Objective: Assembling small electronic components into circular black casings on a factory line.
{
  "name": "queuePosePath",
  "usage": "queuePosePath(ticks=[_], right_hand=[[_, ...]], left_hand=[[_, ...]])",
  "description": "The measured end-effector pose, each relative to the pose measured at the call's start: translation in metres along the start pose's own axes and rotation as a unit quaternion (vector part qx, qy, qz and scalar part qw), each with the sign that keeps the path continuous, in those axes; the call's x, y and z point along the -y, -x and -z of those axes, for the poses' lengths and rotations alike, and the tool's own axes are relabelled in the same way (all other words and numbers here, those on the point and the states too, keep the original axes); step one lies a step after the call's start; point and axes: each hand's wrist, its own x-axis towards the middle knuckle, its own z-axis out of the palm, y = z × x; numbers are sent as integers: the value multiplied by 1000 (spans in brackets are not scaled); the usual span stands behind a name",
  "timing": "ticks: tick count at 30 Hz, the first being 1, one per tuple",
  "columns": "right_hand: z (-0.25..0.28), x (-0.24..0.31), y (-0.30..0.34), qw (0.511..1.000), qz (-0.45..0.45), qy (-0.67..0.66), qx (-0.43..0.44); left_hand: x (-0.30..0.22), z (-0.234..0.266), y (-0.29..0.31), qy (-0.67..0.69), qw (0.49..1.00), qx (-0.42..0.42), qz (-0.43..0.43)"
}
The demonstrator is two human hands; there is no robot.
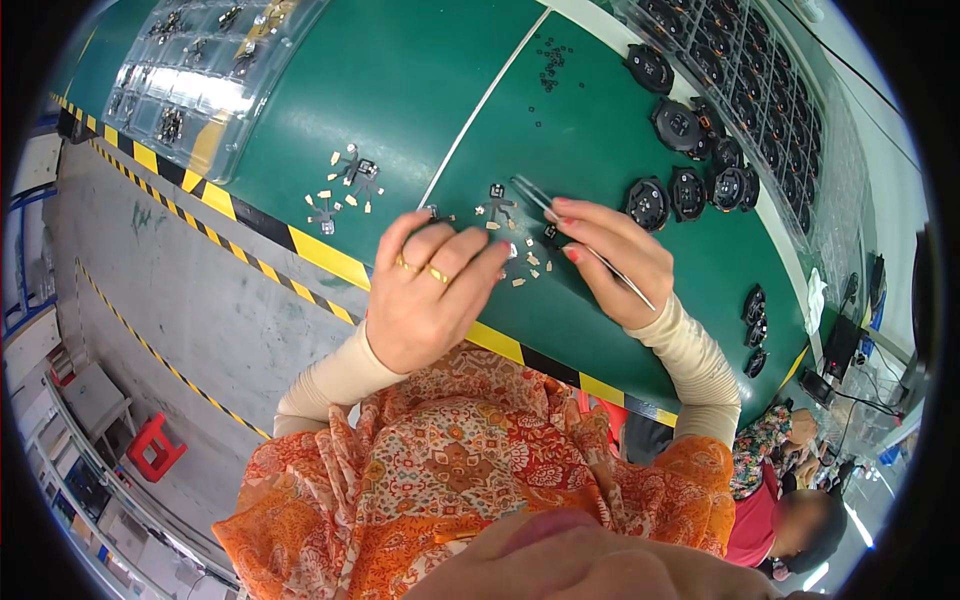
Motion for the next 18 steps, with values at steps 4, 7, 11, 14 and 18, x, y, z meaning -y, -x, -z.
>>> queuePosePath(ticks=[4,7,11,14,18], right_hand=[[-3,-6,-2,1000,2,0,17],[-2,-6,-2,1000,2,19,-1],[-2,-9,1,999,1,26,-40],[-1,-9,1,999,-22,23,-23],[-3,-2,1,1000,8,-4,15]], left_hand=[[8,-8,-11,-42,999,-8,10],[11,-14,-9,-46,999,10,17],[11,-12,-10,-55,998,14,11],[12,-11,-12,-56,998,22,7],[14,-11,-14,-50,998,23,2]])
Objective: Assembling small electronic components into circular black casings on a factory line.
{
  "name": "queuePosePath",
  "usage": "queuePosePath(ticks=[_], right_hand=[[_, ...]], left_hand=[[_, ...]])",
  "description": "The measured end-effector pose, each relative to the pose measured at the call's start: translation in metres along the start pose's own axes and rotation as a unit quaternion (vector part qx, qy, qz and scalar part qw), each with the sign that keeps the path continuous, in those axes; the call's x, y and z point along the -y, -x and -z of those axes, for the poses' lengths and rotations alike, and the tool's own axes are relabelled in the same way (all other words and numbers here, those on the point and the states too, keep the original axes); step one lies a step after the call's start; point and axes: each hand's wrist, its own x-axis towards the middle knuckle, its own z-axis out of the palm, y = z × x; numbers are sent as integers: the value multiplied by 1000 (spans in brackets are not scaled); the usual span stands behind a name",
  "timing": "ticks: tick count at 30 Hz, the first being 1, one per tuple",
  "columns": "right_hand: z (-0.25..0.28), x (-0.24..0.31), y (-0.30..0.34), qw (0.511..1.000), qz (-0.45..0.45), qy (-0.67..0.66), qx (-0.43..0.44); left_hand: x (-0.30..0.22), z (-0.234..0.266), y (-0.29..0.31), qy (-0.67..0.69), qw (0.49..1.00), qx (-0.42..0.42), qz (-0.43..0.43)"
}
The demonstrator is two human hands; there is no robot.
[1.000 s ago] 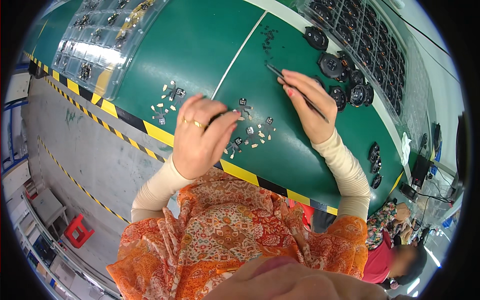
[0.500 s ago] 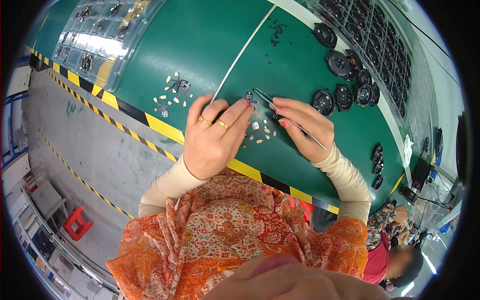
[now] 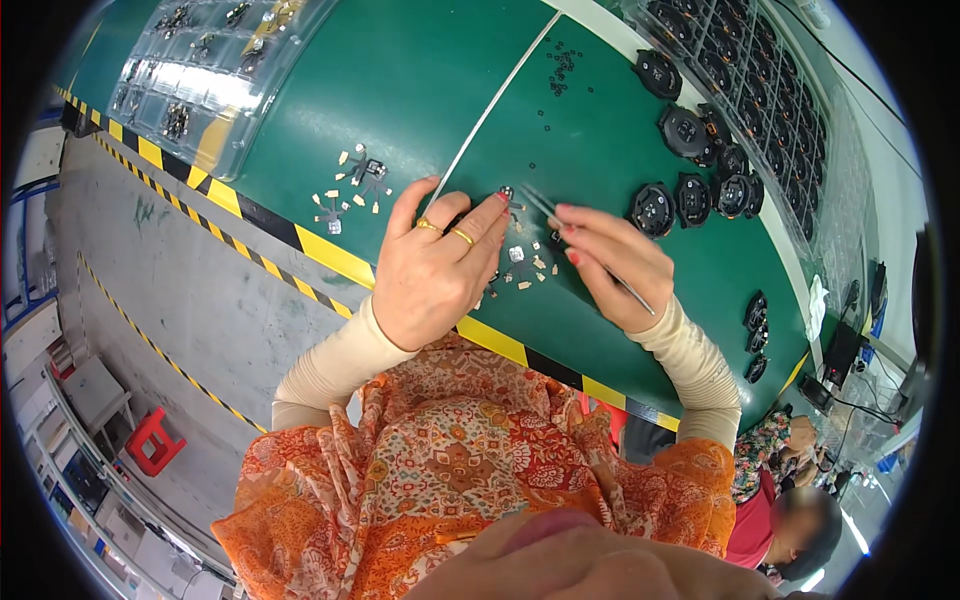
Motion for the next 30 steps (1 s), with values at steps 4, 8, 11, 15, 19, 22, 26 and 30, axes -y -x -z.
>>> queuePosePath(ticks=[4,8,11,15,19,22,26,30], right_hand=[[1,-1,-4,999,15,-27,33],[-1,-4,-3,999,0,-7,42],[0,-5,-1,999,26,-7,26],[0,-7,2,999,-25,-27,-7],[-2,-8,2,995,-78,-34,-56],[-2,-9,3,995,-78,-26,-60],[1,-9,-2,998,-51,-12,-33],[11,-5,10,999,34,-15,17]], left_hand=[[-1,0,1,0,1000,-4,-1],[1,-2,2,-1,1000,-6,1],[1,-1,1,-4,1000,-6,-1],[1,-1,2,7,1000,-8,2],[5,-1,1,41,999,-4,6],[4,1,-1,73,997,-10,8],[0,6,9,114,992,-46,29],[-27,10,28,86,996,-23,-10]])
